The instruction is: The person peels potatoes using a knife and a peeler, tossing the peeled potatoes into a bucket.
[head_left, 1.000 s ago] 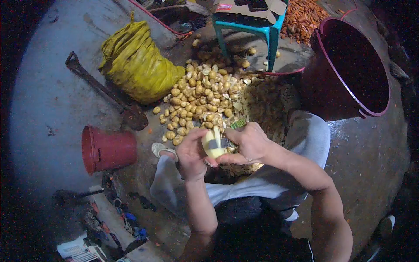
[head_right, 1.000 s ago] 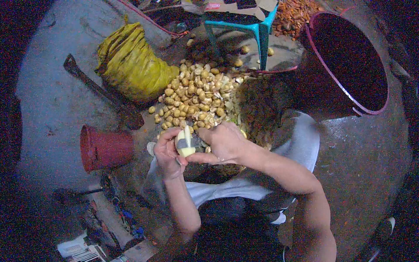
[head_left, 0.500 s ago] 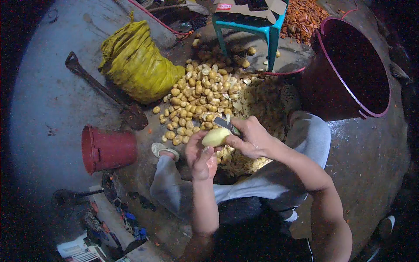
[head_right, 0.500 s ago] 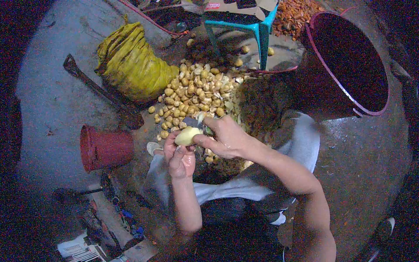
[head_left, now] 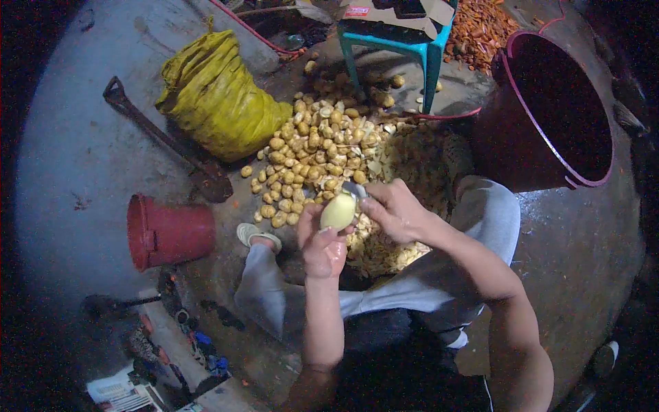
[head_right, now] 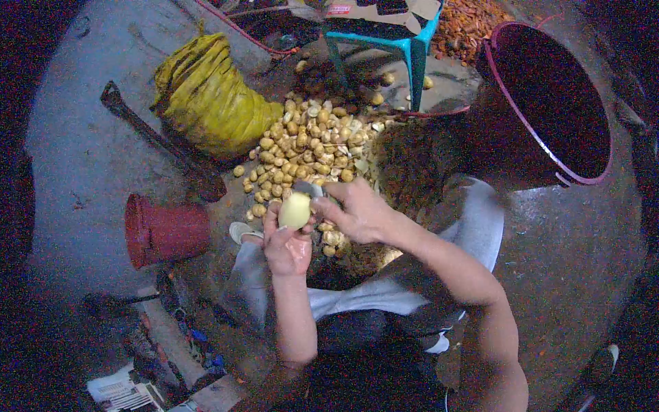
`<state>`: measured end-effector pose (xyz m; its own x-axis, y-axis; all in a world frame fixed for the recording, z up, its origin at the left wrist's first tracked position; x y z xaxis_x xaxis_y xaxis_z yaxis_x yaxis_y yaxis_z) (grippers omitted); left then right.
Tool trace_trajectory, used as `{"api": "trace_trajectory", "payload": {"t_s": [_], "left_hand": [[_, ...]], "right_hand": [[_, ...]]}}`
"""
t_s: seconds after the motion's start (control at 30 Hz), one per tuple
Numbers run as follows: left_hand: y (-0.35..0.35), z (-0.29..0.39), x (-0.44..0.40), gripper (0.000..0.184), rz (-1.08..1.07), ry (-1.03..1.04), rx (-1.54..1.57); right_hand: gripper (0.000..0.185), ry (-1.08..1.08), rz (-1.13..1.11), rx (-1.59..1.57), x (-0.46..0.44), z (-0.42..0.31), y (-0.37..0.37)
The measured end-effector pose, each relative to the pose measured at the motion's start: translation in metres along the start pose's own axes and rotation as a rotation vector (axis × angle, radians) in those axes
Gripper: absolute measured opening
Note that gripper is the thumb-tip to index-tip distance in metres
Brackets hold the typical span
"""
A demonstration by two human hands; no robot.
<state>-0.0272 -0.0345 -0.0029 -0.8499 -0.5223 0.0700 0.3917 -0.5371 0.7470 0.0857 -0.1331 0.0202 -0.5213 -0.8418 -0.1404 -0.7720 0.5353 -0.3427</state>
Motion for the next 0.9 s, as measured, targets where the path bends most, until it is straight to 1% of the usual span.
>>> {"api": "trace_trajectory", "payload": {"t_s": [0.03,0.1,0.13,0.17,0.2,0.23,0.27,0.3,0.33,0.37,0.4,0.43,0.5,0.53,0.57,0.6,0.67,0.73,0.77,0.8,0.87,0.9], "left_hand": [[-0.003,0.001,-0.002,0.042,0.001,0.0,0.002],[-0.009,0.0,-0.006,0.05,-0.054,-0.051,0.214],[-0.017,0.003,-0.008,0.059,-0.027,-0.045,0.222],[-0.022,0.008,-0.011,0.066,-0.042,-0.044,0.225],[-0.025,0.015,-0.014,0.074,-0.056,-0.043,0.23],[-0.037,0.026,-0.017,0.079,-0.026,-0.045,0.156],[-0.058,0.033,-0.025,0.075,-0.062,-0.022,0.13],[-0.067,0.041,-0.032,0.076,-0.025,0.012,0.081],[-0.078,0.049,-0.038,0.079,0.014,0.046,0.034],[-0.087,0.056,-0.041,0.078,0.005,-0.023,0.046],[-0.101,0.062,-0.045,0.078,0.019,-0.021,0.061],[-0.116,0.07,-0.05,0.076,0.022,0.0,0.047],[-0.119,0.082,-0.05,0.068,-0.04,0.016,0.062],[-0.126,0.09,-0.054,0.068,-0.021,0.02,0.076],[-0.139,0.095,-0.054,0.066,0.014,0.024,-0.051],[-0.156,0.098,-0.056,0.064,0.051,0.024,-0.18],[-0.19,0.101,-0.059,0.063,0.074,0.034,-0.175],[-0.228,0.104,-0.056,0.068,0.328,-0.029,-0.445],[-0.238,0.113,-0.06,0.072,0.325,0.051,-0.724],[-0.241,0.122,-0.062,0.072,0.339,0.045,-0.731],[-0.226,0.124,-0.068,0.073,0.245,-0.102,-0.707],[-0.227,0.126,-0.071,0.071,0.258,-0.081,-0.662]], "right_hand": [[0.048,0.017,-0.002,0.011,-0.002,0.009,0.0],[0.048,0.027,0.031,-0.009,-0.01,0.03,-0.007],[0.048,0.036,0.066,-0.031,-0.013,0.038,-0.011],[0.049,0.139,0.071,-0.066,-0.015,0.052,-0.012],[0.049,0.147,0.068,-0.06,-0.019,0.064,-0.011],[0.05,0.193,0.041,-0.019,-0.027,0.08,-0.006],[0.051,0.237,0.011,0.02,-0.036,0.1,-0.003],[0.051,0.255,-0.006,0.14,-0.045,0.114,0.0],[0.051,0.267,-0.017,0.152,-0.053,0.132,0.006],[0.049,0.371,-0.063,0.249,-0.058,0.158,0.014],[0.046,0.472,-0.113,0.345,-0.06,0.185,0.024],[0.046,0.476,-0.132,0.353,-0.063,0.207,0.037],[0.052,0.63,-0.164,0.571,-0.041,0.278,0.06],[0.046,0.641,-0.276,0.585,-0.032,0.319,0.08],[0.041,0.649,-0.389,0.6,-0.021,0.362,0.103],[0.033,0.671,-0.412,0.639,-0.005,0.412,0.124],[0.033,0.805,-0.473,0.641,0.007,0.417,0.153],[0.042,0.881,-0.456,0.701,0.009,0.425,0.179],[0.048,0.895,-0.415,0.752,0.005,0.426,0.192],[0.053,0.891,-0.375,0.814,-0.001,0.425,0.202],[0.064,0.848,-0.347,0.914,-0.009,0.428,0.218],[0.082,0.797,-0.385,0.961,-0.01,0.429,0.224]]}}
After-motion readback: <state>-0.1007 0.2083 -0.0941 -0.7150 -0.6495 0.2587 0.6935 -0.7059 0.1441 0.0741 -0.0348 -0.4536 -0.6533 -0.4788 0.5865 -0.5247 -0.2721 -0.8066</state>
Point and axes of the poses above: each hand's wrist, its own x-axis away from the middle knuckle, its own y-axis out of the palm, z = x × y, the point moved 8 cm from there along -x, towards the middle knuckle, and after that the axes turned 4 degrees about x, right-handed, at the moved point
